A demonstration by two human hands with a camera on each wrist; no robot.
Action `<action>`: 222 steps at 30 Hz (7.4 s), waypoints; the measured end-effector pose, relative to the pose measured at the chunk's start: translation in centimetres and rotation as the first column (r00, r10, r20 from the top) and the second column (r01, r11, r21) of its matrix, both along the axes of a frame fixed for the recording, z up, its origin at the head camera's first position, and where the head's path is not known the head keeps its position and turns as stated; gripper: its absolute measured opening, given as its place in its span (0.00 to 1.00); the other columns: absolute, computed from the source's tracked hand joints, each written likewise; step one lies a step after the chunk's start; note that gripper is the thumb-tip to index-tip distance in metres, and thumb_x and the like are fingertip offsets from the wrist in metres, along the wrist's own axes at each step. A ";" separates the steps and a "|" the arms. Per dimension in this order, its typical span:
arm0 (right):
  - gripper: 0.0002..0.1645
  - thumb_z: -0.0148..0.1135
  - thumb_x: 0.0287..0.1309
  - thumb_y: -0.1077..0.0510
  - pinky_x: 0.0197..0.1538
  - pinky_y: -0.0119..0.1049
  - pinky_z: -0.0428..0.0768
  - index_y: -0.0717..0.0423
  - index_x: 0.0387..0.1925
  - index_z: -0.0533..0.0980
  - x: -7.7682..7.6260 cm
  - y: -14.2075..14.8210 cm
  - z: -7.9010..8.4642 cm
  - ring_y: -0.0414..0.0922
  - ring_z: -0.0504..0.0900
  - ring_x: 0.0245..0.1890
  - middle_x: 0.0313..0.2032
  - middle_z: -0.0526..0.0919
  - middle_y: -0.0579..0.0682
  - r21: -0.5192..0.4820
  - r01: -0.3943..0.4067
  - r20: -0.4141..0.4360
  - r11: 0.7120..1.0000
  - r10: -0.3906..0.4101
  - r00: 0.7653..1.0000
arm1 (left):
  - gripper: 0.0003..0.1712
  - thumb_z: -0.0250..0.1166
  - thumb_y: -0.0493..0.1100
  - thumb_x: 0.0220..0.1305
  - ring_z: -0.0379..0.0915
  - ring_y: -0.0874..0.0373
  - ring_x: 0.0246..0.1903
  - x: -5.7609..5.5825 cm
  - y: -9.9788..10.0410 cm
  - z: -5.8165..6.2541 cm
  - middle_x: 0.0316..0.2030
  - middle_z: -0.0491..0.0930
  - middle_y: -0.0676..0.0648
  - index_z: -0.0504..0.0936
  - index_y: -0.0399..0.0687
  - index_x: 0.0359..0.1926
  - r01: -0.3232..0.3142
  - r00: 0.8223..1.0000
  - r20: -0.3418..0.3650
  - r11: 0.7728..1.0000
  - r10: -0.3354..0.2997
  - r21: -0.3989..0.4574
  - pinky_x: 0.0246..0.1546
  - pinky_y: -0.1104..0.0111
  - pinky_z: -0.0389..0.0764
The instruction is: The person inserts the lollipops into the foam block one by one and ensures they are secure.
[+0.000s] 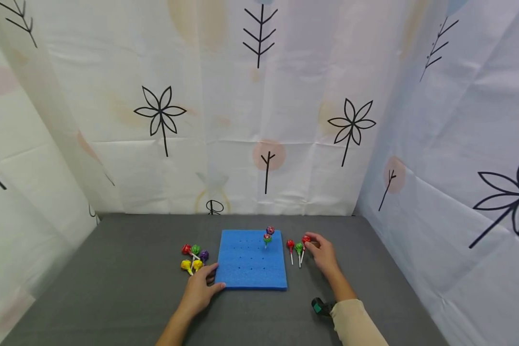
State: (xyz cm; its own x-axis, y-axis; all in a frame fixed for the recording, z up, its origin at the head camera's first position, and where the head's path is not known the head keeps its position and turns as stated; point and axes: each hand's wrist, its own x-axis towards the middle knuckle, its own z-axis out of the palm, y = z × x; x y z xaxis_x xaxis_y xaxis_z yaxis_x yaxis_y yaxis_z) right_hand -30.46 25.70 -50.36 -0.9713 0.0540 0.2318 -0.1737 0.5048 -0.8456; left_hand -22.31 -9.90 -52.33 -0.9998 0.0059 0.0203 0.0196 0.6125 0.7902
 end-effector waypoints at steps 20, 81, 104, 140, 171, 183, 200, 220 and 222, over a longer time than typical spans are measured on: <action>0.16 0.66 0.58 0.67 0.41 0.22 0.76 0.65 0.49 0.79 2.3 -4.2 3.5 0.37 0.80 0.39 0.43 0.84 0.61 -0.119 -0.033 -0.254 0.992 0.001 0.967 | 0.34 0.74 0.40 0.54 0.77 0.45 0.52 0.3 -0.1 0.2 0.57 0.74 0.35 0.74 0.36 0.62 0.010 1.000 -0.022 1.000 -0.010 0.008 0.50 0.53 0.78; 0.16 0.73 0.50 0.68 0.32 0.35 0.81 0.56 0.42 0.81 1.8 -14.6 2.7 0.46 0.82 0.34 0.39 0.81 0.49 -0.002 -0.057 -0.456 0.998 0.050 0.889 | 0.34 0.74 0.41 0.55 0.77 0.45 0.51 0.4 -0.2 0.4 0.57 0.74 0.34 0.74 0.35 0.62 0.022 0.999 -0.025 1.000 -0.022 -0.004 0.50 0.52 0.78; 0.11 0.70 0.55 0.66 0.34 0.35 0.82 0.53 0.39 0.79 0.3 -17.4 1.7 0.42 0.81 0.34 0.39 0.79 0.47 0.112 0.014 -0.361 0.994 0.028 0.932 | 0.34 0.75 0.41 0.54 0.77 0.46 0.51 0.3 -0.4 0.0 0.56 0.75 0.35 0.75 0.34 0.61 0.015 0.999 -0.050 1.000 -0.015 0.002 0.50 0.53 0.78; 0.09 0.70 0.55 0.65 0.31 0.34 0.80 0.56 0.39 0.81 0.3 -17.7 0.0 0.41 0.77 0.27 0.38 0.81 0.49 0.188 0.089 -0.430 0.978 0.000 0.903 | 0.35 0.74 0.42 0.55 0.77 0.46 0.51 0.3 -0.4 0.3 0.57 0.74 0.35 0.74 0.35 0.61 0.026 0.999 -0.039 1.000 -0.026 0.003 0.50 0.53 0.78; 0.10 0.71 0.51 0.69 0.26 0.35 0.79 0.58 0.37 0.83 2.9 -15.6 3.2 0.46 0.81 0.31 0.38 0.82 0.50 0.093 0.071 -0.481 0.993 -0.018 0.876 | 0.34 0.75 0.42 0.54 0.77 0.46 0.50 0.3 -0.3 0.1 0.56 0.74 0.34 0.75 0.34 0.61 0.030 0.998 -0.049 1.000 -0.030 -0.007 0.50 0.53 0.78; 0.07 0.70 0.54 0.67 0.31 0.37 0.81 0.58 0.37 0.83 2.9 -13.0 4.1 0.43 0.81 0.33 0.38 0.82 0.50 0.080 0.113 -0.440 0.990 -0.067 0.896 | 0.35 0.75 0.43 0.54 0.77 0.46 0.50 0.2 -0.3 0.0 0.57 0.74 0.35 0.74 0.35 0.61 0.027 0.999 -0.036 1.000 -0.028 -0.006 0.50 0.53 0.78; 0.09 0.72 0.51 0.69 0.36 0.47 0.82 0.61 0.35 0.82 1.6 -9.4 2.9 0.49 0.81 0.35 0.35 0.82 0.53 0.113 0.126 -0.481 0.986 -0.057 0.875 | 0.35 0.75 0.42 0.54 0.77 0.46 0.50 0.3 -0.2 0.0 0.57 0.74 0.35 0.75 0.36 0.61 0.016 0.999 -0.039 1.000 -0.017 -0.016 0.49 0.53 0.79; 0.18 0.73 0.50 0.65 0.50 0.56 0.74 0.62 0.45 0.81 0.2 -6.1 0.9 0.59 0.76 0.48 0.46 0.82 0.62 0.190 0.140 -0.282 0.972 -0.082 0.956 | 0.34 0.74 0.42 0.55 0.77 0.46 0.50 0.3 0.0 0.1 0.57 0.74 0.36 0.75 0.38 0.61 -0.003 1.000 -0.028 1.000 0.002 -0.026 0.50 0.53 0.78; 0.19 0.73 0.51 0.64 0.51 0.57 0.73 0.63 0.47 0.80 0.1 -5.7 0.7 0.59 0.75 0.49 0.47 0.81 0.62 0.199 0.130 -0.244 0.971 -0.080 0.967 | 0.34 0.74 0.42 0.55 0.77 0.46 0.51 0.3 0.0 0.1 0.57 0.74 0.36 0.75 0.38 0.62 -0.002 1.000 -0.024 1.000 0.001 -0.026 0.50 0.53 0.78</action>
